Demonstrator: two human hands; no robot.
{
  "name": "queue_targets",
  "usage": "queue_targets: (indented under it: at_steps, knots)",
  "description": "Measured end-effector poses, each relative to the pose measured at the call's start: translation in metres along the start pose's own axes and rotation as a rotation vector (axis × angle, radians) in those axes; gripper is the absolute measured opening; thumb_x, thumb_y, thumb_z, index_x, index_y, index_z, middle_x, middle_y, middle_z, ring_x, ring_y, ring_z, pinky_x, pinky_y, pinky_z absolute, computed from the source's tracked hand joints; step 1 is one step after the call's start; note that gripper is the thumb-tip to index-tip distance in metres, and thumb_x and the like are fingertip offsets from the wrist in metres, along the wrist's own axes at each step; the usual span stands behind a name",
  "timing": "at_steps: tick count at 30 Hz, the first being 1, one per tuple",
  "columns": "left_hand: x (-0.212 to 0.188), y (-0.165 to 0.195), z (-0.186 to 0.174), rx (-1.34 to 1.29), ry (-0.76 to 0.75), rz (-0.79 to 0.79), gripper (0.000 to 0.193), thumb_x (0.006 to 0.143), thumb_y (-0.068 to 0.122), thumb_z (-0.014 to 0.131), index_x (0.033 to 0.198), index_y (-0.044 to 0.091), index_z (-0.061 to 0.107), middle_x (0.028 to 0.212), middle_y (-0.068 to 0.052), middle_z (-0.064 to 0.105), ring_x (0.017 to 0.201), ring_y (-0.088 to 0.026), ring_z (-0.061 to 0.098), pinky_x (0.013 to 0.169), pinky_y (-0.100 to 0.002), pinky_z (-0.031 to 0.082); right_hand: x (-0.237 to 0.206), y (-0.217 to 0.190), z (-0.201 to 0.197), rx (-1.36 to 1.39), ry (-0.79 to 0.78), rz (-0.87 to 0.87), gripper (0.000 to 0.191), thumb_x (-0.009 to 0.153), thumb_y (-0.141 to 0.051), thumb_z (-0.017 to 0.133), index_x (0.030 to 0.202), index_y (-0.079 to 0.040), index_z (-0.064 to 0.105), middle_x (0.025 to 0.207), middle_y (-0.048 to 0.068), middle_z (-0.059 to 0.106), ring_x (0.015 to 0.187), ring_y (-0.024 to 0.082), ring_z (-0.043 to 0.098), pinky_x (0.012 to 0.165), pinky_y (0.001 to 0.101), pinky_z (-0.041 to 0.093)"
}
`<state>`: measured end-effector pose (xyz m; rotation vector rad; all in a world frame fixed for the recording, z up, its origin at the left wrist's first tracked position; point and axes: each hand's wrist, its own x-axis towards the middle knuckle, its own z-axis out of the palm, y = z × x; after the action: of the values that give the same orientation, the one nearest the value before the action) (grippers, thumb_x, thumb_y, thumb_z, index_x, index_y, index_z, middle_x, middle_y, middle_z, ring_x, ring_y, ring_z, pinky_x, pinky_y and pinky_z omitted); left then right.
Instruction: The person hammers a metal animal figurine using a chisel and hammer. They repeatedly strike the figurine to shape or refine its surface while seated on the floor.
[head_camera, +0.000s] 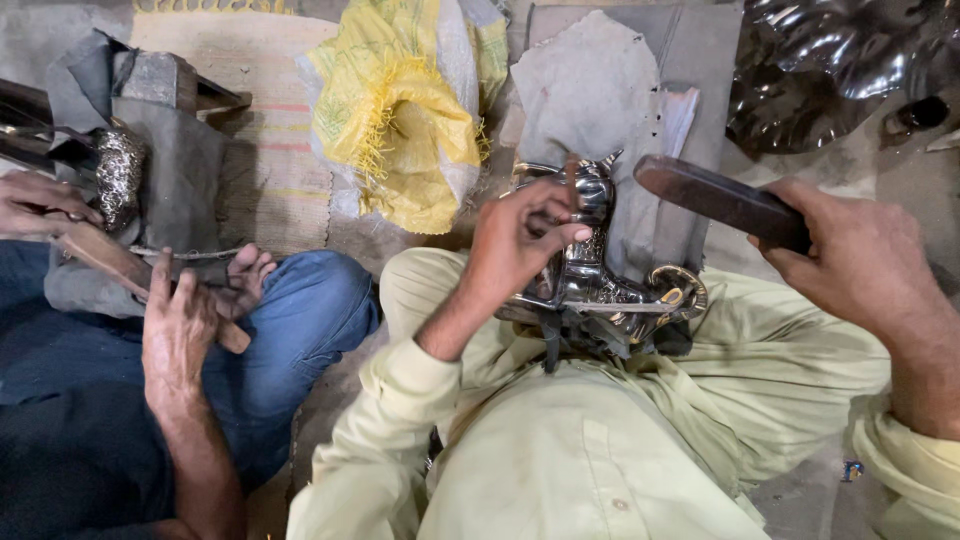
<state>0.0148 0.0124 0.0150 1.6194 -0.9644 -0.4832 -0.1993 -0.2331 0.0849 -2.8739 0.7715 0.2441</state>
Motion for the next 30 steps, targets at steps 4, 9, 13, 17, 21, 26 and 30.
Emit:
queue_targets:
  at_steps: [4, 9, 13, 17, 21, 26, 30]
  knots:
    - [-0.028, 0.001, 0.016, -0.047, 0.215, -0.154, 0.032, 0.087, 0.014, 0.084, 0.111, 0.003, 0.067, 0.089, -0.007, 0.078, 0.080, -0.009, 0.074, 0.069, -0.026, 0.060, 0.015, -0.006, -0.001, 0.105, -0.032, -0.022, 0.037, 0.088, -0.032, 0.077, 0.119, -0.014, 0.067, 0.082, 0.014, 0.072, 0.075, 0.037, 0.071, 0.069, 0.0496, 0.055]
    - [-0.036, 0.008, 0.021, -0.006, 0.288, -0.187, 0.029, 0.090, 0.015, 0.082, 0.110, 0.003, 0.065, 0.087, -0.008, 0.079, 0.076, -0.010, 0.076, 0.069, -0.025, 0.061, 0.039, -0.027, -0.005, 0.094, 0.118, -0.242, 0.039, 0.087, -0.026, 0.076, 0.123, -0.015, 0.069, 0.087, 0.012, 0.073, 0.078, 0.035, 0.071, 0.070, 0.0488, 0.054]
    - [-0.036, 0.013, 0.021, 0.032, 0.286, -0.221, 0.030, 0.090, 0.014, 0.081, 0.111, 0.003, 0.064, 0.088, -0.009, 0.080, 0.077, -0.010, 0.077, 0.069, -0.025, 0.061, 0.052, -0.052, -0.024, 0.198, 0.334, -0.375, 0.039, 0.095, -0.025, 0.076, 0.132, -0.016, 0.067, 0.093, 0.011, 0.071, 0.084, 0.030, 0.072, 0.075, 0.0442, 0.056]
    - [-0.036, 0.014, 0.023, 0.057, 0.292, -0.152, 0.028, 0.092, 0.014, 0.081, 0.112, 0.003, 0.066, 0.089, -0.009, 0.080, 0.077, -0.010, 0.076, 0.070, -0.026, 0.063, 0.061, -0.064, -0.054, -0.102, 0.379, -0.589, 0.047, 0.081, -0.018, 0.075, 0.128, -0.016, 0.069, 0.092, 0.008, 0.076, 0.078, 0.029, 0.074, 0.065, 0.0406, 0.057]
    - [-0.029, 0.012, 0.019, 0.049, 0.239, -0.155, 0.032, 0.087, 0.013, 0.083, 0.115, 0.004, 0.069, 0.087, -0.007, 0.079, 0.075, -0.010, 0.075, 0.070, -0.026, 0.062, 0.066, -0.070, -0.075, -0.399, 0.191, -0.423, 0.052, 0.081, -0.025, 0.074, 0.132, -0.026, 0.068, 0.087, 0.004, 0.076, 0.076, 0.026, 0.075, 0.062, 0.0397, 0.058]
    - [-0.013, 0.010, 0.012, 0.114, 0.111, -0.151, 0.039, 0.082, 0.012, 0.085, 0.119, 0.007, 0.074, 0.085, -0.005, 0.078, 0.070, -0.011, 0.073, 0.066, -0.027, 0.059, 0.067, -0.060, -0.079, -0.350, 0.076, -0.275, 0.051, 0.083, -0.029, 0.075, 0.133, -0.026, 0.064, 0.082, 0.006, 0.076, 0.075, 0.030, 0.074, 0.066, 0.0443, 0.057]
    - [-0.002, 0.010, 0.005, 0.183, -0.027, -0.082, 0.038, 0.081, 0.014, 0.086, 0.117, 0.007, 0.074, 0.087, -0.006, 0.080, 0.069, -0.014, 0.073, 0.065, -0.031, 0.058, 0.060, -0.041, -0.057, -0.371, -0.087, -0.166, 0.047, 0.091, -0.032, 0.070, 0.136, -0.027, 0.060, 0.082, 0.006, 0.075, 0.075, 0.028, 0.075, 0.068, 0.0441, 0.058]
